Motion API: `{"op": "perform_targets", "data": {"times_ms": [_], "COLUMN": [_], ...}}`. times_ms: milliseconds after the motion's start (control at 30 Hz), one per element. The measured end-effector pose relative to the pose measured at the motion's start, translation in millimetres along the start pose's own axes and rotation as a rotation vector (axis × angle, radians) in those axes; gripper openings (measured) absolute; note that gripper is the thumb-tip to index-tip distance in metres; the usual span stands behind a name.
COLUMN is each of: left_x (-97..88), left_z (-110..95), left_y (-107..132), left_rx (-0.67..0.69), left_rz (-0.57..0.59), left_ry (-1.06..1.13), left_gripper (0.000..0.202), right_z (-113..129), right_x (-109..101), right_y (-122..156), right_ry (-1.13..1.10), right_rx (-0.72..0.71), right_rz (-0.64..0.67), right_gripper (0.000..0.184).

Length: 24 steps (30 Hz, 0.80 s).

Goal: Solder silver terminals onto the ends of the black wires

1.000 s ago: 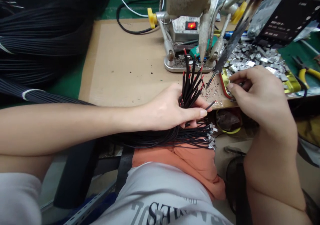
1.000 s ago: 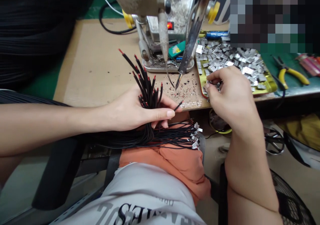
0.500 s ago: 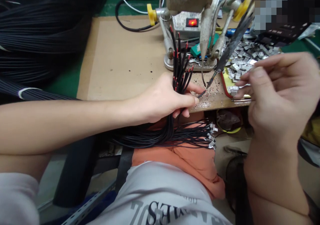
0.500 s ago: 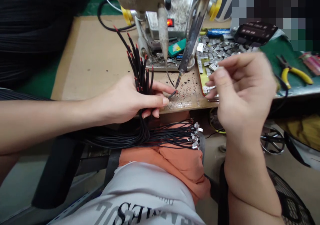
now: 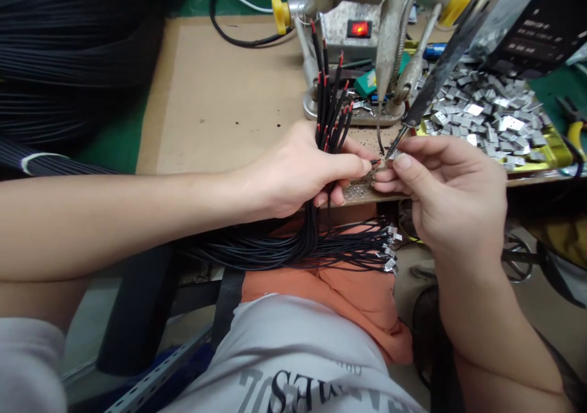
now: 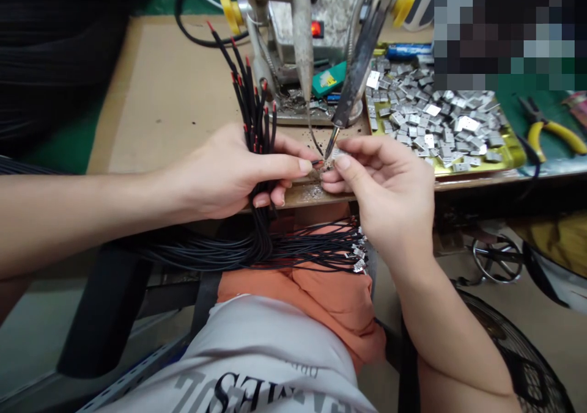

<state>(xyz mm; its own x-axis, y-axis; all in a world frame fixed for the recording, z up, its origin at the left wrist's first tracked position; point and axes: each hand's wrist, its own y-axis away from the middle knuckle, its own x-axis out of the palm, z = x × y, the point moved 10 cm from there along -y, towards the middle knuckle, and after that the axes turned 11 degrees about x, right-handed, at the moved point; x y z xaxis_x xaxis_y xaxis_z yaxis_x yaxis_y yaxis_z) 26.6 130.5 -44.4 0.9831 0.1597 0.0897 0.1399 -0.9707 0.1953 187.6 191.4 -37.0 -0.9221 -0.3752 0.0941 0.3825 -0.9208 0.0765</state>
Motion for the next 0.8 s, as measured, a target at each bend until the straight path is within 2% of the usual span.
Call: {"op": "perform_targets", "data": {"times_ms": [167,333,800], "left_x": [2.8,2.5,1.7], "left_z": [0.1,-0.3,-4.1], "left_y": [-0.4,-0.6,-1.9], "left_rx": [0.006,0.01,0.043], "left_rz": [0.021,0.017,0.013], "left_ry": [0.037,0.043,0.047], "left_gripper": [0.019,0.018,0.018], "right_z": [-6.1,-7.0,-5.4], "right_x": [3.3,2.7,3.6], "right_y": [-1.1,-1.3,1.1], "right_ry": [-0.067,-0.071,-0.07], "right_rx": [0.018,0.012,-0.025], "right_rz": [0.051,0.023,0.009], "right_gripper": [0.016,0.021,0.017]}}
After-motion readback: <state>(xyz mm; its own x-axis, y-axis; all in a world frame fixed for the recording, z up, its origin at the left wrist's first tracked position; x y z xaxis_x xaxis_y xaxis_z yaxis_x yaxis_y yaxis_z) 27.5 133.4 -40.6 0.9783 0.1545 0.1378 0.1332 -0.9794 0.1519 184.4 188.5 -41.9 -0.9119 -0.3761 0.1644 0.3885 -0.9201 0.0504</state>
